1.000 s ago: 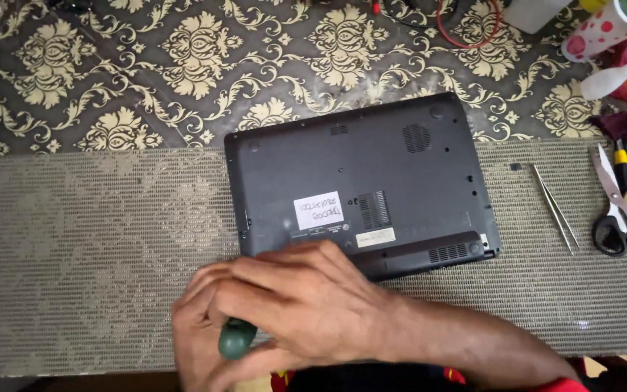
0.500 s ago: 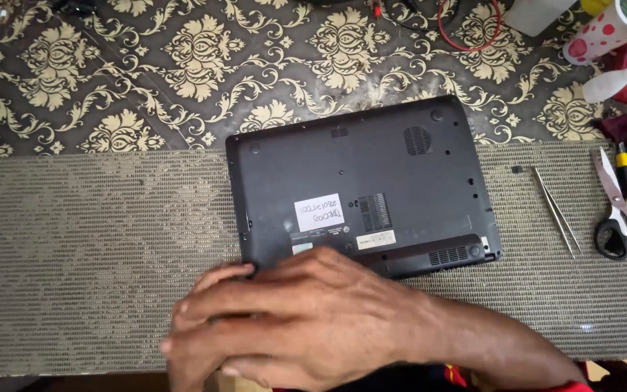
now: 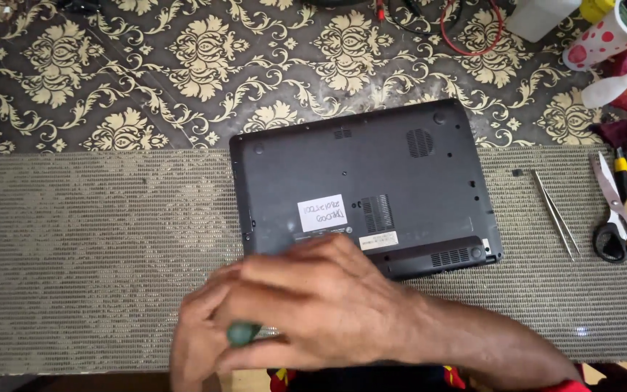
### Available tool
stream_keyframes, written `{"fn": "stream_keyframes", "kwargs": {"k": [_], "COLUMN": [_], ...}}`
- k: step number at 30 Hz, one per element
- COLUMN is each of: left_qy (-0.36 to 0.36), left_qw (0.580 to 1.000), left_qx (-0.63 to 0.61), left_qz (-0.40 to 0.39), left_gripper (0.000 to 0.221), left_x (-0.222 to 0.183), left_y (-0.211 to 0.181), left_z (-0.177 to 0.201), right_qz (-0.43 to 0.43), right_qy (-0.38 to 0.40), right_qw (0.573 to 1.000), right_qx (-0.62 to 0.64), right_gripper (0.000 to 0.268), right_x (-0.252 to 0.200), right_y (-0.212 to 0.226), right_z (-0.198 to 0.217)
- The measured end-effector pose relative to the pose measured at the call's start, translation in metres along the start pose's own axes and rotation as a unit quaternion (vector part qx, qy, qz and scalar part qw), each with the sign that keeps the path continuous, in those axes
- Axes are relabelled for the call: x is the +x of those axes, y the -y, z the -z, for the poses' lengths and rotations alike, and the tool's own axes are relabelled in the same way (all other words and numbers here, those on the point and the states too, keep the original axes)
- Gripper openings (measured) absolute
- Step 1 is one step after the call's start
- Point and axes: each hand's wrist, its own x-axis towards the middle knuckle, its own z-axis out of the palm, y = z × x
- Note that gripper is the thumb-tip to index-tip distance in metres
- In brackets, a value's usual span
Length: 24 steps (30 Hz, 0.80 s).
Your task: A person uses a screwdriver to remove multiple screws from the bottom casing of a laptop on a repair bench.
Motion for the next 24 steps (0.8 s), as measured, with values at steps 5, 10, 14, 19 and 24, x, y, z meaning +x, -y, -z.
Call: {"fn": "stream_keyframes", "kwargs": {"k": [5,10,14,19,24], "left_qy": [0.066,0.089,0.012,0.072,0.107], "left_qw": [0.966,0.990,0.991,0.978,0.994], "left_qx": [-0.224,0.036,0.093,-0.070,-0.009], "left_qz": [-0.111,-0.103,-0.097,-0.182,-0.032], "left_gripper": [0.015,0.035,0.007,0.025,0.030], "left_x": [0.062,0.073,0.077,0.062,0.075], "left_y": [0.127,0.083,0.063,0.075,0.050], "left_z": [0.024,0.030,0.016,0.020,0.016], "right_qz": [-0.014,-0.032,-0.065,-0.020,-0.005], "right_qy": [0.044,0.022,-0.035,0.058,-0.049], "right_qw": [0.999,0.999,0.996,0.995,0.999], "right_qx": [0.023,0.016,-0.053,0.077,-0.021], "right_gripper": [0.045,0.023,0.049,0.024,0.034], "right_x": [0.003,0.006,0.007,0.002,0.003], "right_y": [0.000,0.005,0.002,0.006,-0.001], "right_z": [0.004,0.006,-0.006,0.011,-0.009]}}
